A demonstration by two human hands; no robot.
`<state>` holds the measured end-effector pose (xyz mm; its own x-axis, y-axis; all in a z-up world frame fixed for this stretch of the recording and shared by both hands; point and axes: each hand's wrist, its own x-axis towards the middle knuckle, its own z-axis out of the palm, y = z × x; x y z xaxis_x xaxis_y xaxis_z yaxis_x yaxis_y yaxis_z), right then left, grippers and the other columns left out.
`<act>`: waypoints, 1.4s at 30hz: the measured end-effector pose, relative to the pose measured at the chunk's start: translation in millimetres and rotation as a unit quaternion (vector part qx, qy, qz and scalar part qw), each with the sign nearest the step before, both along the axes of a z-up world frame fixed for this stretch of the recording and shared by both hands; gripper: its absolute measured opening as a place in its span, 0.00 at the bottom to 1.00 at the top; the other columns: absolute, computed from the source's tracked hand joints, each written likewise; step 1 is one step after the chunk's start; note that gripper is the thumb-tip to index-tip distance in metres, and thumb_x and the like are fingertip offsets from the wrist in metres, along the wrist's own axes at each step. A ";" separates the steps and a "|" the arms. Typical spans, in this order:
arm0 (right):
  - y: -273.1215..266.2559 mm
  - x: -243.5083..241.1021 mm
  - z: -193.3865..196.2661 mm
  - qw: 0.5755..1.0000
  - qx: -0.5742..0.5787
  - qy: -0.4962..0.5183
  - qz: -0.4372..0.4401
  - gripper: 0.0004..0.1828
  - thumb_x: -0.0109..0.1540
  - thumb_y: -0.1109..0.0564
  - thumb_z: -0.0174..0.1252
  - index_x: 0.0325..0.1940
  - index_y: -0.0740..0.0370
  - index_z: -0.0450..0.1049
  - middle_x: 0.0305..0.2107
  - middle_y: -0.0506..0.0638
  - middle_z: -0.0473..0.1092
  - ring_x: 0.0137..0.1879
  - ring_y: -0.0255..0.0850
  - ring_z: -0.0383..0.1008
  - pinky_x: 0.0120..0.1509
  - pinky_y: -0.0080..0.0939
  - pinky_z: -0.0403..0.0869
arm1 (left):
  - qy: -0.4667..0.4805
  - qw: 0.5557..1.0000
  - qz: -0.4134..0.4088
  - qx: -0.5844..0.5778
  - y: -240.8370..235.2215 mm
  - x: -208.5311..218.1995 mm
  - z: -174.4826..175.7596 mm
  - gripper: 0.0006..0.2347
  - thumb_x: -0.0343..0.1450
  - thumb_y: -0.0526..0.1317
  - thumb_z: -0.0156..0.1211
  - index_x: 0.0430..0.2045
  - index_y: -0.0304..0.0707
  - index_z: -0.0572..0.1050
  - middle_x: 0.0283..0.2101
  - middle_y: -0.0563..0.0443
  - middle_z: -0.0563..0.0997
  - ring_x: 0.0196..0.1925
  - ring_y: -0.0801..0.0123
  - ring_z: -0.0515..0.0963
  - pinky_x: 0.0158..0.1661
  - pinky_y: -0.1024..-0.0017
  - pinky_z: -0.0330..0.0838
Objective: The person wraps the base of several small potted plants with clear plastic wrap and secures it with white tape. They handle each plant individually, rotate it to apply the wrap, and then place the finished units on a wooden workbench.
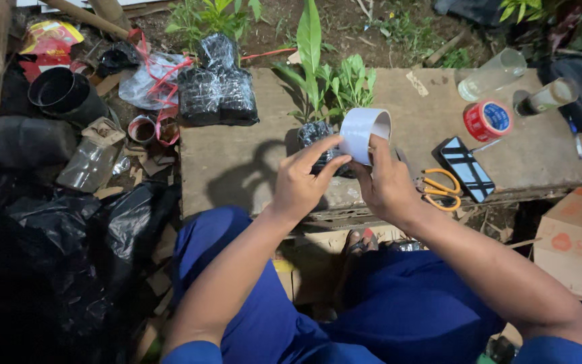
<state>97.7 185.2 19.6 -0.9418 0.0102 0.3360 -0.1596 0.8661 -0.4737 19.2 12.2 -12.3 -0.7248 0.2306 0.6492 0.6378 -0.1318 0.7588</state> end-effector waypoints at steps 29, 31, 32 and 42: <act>48.7 13.4 -6.7 0.884 -0.455 0.054 0.093 0.21 0.72 0.69 0.52 0.64 0.60 0.52 0.53 0.51 0.66 0.58 0.35 0.70 0.61 0.36 0.72 | 0.129 0.985 0.019 -0.116 39.7 29.7 81.0 0.11 0.70 0.30 0.68 0.47 0.29 0.80 0.50 0.39 0.82 0.50 0.52 0.84 0.51 0.64 0.79; 51.2 17.1 -8.8 0.887 -0.435 0.111 0.112 0.21 0.73 0.69 0.52 0.65 0.60 0.51 0.55 0.50 0.64 0.61 0.36 0.68 0.67 0.38 0.71 | 0.162 0.979 0.012 -0.125 44.0 36.0 91.4 0.10 0.71 0.29 0.67 0.46 0.29 0.79 0.50 0.39 0.82 0.51 0.51 0.84 0.52 0.63 0.79; 51.7 17.5 -8.8 0.887 -0.423 0.139 0.121 0.21 0.73 0.70 0.51 0.65 0.60 0.51 0.56 0.50 0.62 0.62 0.36 0.67 0.70 0.39 0.71 | 0.178 0.976 0.008 -0.129 46.4 37.6 95.8 0.09 0.72 0.29 0.66 0.46 0.29 0.79 0.50 0.38 0.82 0.51 0.50 0.84 0.53 0.62 0.79; 61.6 22.1 18.6 0.951 -0.245 0.186 0.040 0.21 0.70 0.68 0.58 0.62 0.65 0.56 0.51 0.59 0.73 0.58 0.41 0.78 0.60 0.39 0.76 | 0.168 0.971 -0.028 -0.165 65.4 18.4 111.5 0.06 0.74 0.29 0.60 0.44 0.30 0.77 0.46 0.39 0.82 0.49 0.49 0.84 0.48 0.62 0.79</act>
<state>119.8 246.8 38.3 -0.7626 0.1857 0.6196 -0.4511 0.5339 -0.7152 37.6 77.6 99.2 -0.4652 0.4992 0.7310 0.8556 0.0418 0.5160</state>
